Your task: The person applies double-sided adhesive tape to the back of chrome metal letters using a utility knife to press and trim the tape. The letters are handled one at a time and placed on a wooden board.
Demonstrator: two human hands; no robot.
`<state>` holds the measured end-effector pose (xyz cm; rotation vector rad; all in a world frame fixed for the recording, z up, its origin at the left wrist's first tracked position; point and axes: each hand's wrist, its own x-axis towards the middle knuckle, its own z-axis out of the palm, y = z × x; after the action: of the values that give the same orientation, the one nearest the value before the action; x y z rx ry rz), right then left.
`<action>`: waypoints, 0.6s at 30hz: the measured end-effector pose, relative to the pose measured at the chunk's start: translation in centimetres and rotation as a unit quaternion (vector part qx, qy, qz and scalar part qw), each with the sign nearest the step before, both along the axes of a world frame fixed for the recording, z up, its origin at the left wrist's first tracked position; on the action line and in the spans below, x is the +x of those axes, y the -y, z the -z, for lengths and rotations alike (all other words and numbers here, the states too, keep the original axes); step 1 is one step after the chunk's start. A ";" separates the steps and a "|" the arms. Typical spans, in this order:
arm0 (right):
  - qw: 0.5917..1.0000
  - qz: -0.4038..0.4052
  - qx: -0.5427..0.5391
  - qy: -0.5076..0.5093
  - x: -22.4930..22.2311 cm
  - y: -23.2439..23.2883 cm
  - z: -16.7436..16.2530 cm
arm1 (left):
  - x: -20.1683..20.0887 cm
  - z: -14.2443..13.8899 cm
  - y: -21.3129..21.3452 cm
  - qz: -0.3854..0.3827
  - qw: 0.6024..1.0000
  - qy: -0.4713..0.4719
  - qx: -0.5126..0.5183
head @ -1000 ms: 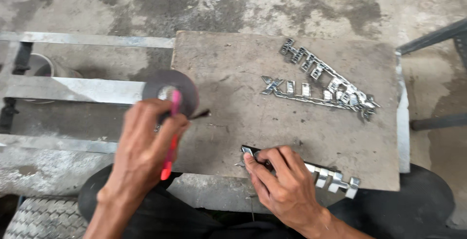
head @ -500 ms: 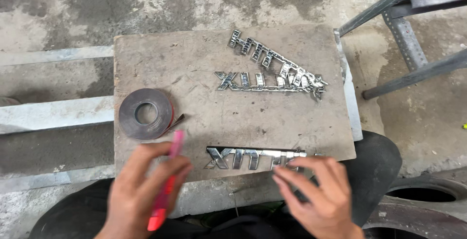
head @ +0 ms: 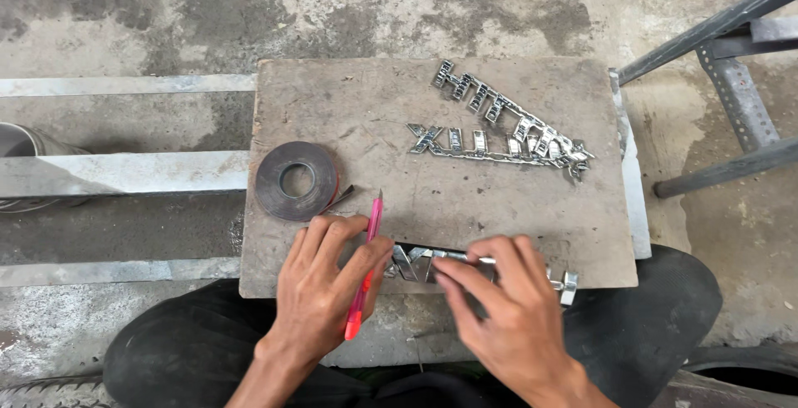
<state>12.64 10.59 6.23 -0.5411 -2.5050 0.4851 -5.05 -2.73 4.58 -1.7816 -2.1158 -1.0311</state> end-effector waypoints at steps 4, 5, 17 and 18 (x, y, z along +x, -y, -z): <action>1.000 -0.001 -0.002 0.026 -3.2 1.1 0.2 | -0.4 1.3 0.0 0.006 0.999 -0.027 0.020; 0.999 -0.004 0.007 0.033 -3.7 1.2 0.2 | -0.6 1.6 0.2 0.008 0.999 -0.032 0.019; 0.996 -0.013 -0.044 0.073 -6.0 1.6 0.4 | -1.9 3.7 1.0 -0.023 0.999 0.008 0.040; 0.995 -0.003 -0.065 0.080 -6.1 1.5 0.3 | -1.8 3.7 1.0 -0.026 0.999 0.011 0.042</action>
<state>6.55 9.14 5.97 -0.6460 -2.6391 0.6323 -6.90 -3.75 0.90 -1.6750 -2.0872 -1.1136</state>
